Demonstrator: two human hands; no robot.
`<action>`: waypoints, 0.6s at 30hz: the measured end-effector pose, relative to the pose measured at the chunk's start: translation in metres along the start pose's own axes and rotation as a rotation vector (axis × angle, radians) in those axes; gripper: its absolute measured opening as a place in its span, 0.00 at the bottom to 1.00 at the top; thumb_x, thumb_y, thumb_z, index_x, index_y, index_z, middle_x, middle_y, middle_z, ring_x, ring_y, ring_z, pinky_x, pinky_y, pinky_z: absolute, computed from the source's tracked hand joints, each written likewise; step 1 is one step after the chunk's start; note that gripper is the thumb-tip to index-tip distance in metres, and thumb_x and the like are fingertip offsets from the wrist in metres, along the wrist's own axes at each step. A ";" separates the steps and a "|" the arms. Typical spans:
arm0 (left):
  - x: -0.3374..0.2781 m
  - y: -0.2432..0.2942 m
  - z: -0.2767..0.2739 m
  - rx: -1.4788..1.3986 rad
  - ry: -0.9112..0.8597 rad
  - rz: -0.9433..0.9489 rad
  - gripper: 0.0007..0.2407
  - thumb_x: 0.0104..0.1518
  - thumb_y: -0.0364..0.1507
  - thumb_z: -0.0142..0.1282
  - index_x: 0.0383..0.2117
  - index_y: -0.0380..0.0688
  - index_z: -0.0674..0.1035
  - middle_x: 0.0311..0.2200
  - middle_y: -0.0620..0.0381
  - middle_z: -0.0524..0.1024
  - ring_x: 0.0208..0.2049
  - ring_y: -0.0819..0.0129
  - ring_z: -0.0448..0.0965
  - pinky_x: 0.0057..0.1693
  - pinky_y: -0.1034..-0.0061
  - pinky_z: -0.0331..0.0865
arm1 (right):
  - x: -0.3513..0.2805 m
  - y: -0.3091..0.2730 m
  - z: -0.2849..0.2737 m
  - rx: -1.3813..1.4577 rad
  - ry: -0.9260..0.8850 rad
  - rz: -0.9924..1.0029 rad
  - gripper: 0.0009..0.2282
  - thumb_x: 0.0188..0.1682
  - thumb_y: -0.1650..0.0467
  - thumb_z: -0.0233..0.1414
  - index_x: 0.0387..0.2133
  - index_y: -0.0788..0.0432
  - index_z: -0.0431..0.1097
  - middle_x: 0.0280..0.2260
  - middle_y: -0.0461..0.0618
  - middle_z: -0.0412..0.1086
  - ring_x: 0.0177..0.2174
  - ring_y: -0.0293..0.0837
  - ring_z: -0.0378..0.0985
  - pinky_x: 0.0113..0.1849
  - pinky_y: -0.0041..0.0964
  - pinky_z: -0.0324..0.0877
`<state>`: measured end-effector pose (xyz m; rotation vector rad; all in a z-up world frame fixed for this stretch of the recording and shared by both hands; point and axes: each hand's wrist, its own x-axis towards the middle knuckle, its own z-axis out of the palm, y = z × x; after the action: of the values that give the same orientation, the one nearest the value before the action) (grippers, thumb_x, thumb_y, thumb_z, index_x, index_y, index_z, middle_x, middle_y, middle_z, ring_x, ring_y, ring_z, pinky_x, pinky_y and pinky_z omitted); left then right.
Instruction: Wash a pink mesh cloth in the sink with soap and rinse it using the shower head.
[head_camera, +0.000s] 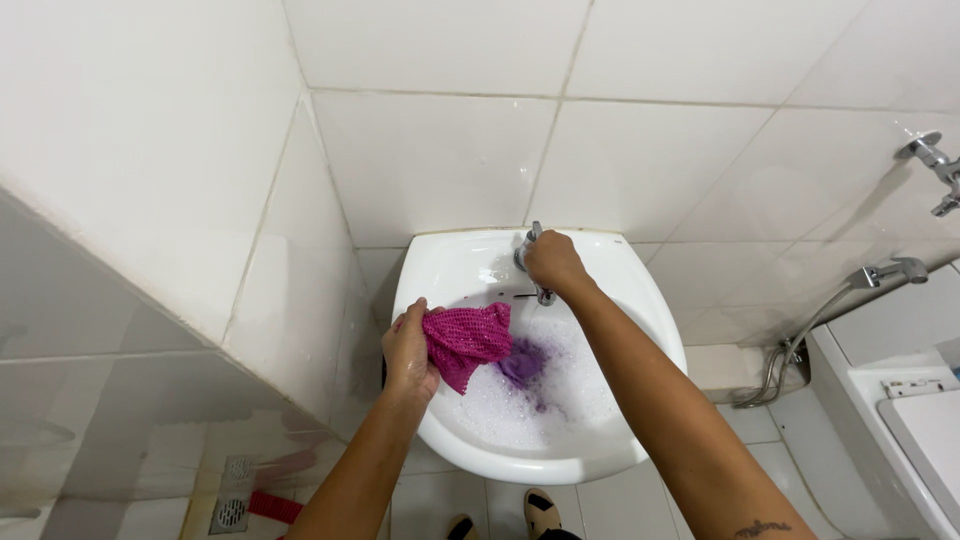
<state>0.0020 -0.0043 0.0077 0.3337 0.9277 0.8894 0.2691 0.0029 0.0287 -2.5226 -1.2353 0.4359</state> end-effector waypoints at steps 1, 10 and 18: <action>0.002 -0.002 0.002 -0.004 -0.018 0.029 0.10 0.62 0.31 0.54 0.44 0.38 0.74 0.38 0.49 0.79 0.37 0.64 0.81 0.48 0.66 0.80 | -0.012 -0.008 -0.010 0.077 -0.040 0.050 0.18 0.56 0.65 0.49 0.35 0.73 0.74 0.32 0.67 0.76 0.31 0.56 0.82 0.34 0.46 0.76; -0.036 -0.024 0.042 0.390 -0.206 0.774 0.08 0.66 0.28 0.52 0.32 0.36 0.78 0.31 0.50 0.82 0.31 0.70 0.80 0.39 0.76 0.77 | -0.151 -0.040 0.004 1.253 -0.136 0.374 0.37 0.50 0.56 0.53 0.69 0.48 0.41 0.65 0.61 0.49 0.62 0.64 0.54 0.56 0.79 0.53; -0.035 -0.046 0.045 -0.148 -0.330 0.541 0.08 0.69 0.28 0.51 0.33 0.36 0.77 0.30 0.51 0.79 0.35 0.69 0.81 0.48 0.72 0.79 | -0.145 -0.030 0.032 2.255 -0.332 0.226 0.22 0.47 0.69 0.62 0.52 0.66 0.63 0.45 0.64 0.72 0.43 0.55 0.82 0.48 0.52 0.77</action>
<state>0.0524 -0.0551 0.0255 0.5985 0.4626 1.3420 0.1507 -0.0910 0.0308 -0.5348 0.0380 1.2483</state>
